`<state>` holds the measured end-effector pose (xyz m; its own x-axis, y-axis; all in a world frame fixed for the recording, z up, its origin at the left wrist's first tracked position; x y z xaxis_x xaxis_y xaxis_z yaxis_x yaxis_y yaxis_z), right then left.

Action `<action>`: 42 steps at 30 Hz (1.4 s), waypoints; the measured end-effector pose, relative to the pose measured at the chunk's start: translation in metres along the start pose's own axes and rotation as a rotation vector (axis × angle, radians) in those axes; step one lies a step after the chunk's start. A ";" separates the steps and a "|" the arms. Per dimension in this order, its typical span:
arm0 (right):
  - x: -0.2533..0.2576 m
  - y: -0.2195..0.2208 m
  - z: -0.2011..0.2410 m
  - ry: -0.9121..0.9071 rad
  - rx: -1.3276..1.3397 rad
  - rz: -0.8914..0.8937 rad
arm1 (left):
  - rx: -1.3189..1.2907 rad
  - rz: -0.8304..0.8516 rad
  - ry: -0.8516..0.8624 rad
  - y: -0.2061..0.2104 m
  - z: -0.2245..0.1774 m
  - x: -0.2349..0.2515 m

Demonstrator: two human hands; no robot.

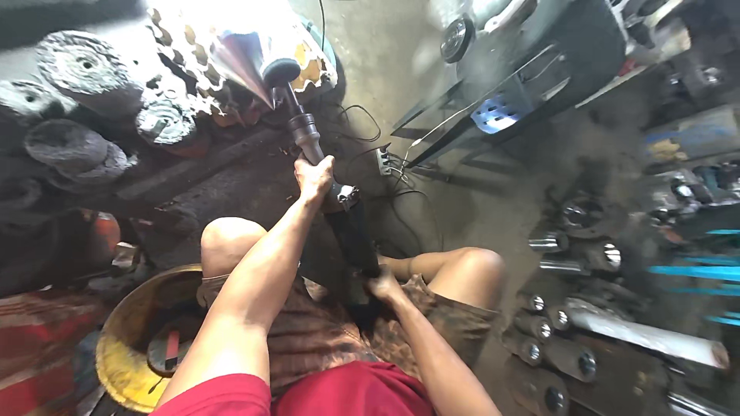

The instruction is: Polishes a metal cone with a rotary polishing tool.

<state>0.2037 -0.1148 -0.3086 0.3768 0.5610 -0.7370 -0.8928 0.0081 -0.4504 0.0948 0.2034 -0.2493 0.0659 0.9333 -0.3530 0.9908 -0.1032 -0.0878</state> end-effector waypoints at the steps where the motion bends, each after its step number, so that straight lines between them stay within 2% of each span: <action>1: 0.001 0.000 -0.001 0.008 -0.003 -0.007 | 0.019 0.002 0.002 0.001 0.000 0.001; 6: 0.005 0.001 -0.005 0.008 0.029 -0.037 | 0.088 0.008 -0.024 0.004 -0.002 0.001; 12: 0.004 0.001 -0.003 -0.034 0.050 0.004 | -0.055 -0.005 0.018 -0.003 0.001 -0.004; 18: 0.008 -0.006 -0.002 -0.085 -0.100 -0.062 | -0.135 -0.033 0.063 -0.016 -0.004 -0.012; 22: 0.006 -0.010 0.002 -0.023 -0.210 -0.056 | -0.193 -0.052 0.077 -0.024 -0.004 -0.017; 27: 0.008 -0.012 0.006 -0.063 -0.260 -0.051 | -0.338 -0.056 0.050 -0.031 0.008 -0.017; 35: 0.008 -0.009 -0.001 -0.008 -0.259 -0.060 | -0.247 -0.048 0.080 -0.026 -0.001 -0.016; 42: 0.013 -0.003 -0.010 -0.070 -0.036 -0.019 | -0.084 -0.034 0.050 -0.011 -0.001 -0.013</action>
<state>0.2138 -0.1162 -0.3216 0.3744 0.6176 -0.6916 -0.8756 -0.0100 -0.4830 0.0830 0.1933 -0.2427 0.0354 0.9521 -0.3036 0.9989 -0.0434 -0.0197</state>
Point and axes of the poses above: each hand's wrist, its own x-axis towards the middle knuckle, its own y-axis out of the palm, z = x × y, the point moved 8 cm from there along x, towards the middle knuckle, and after that the axes turned 3 degrees about -x, right-handed, at the moved point
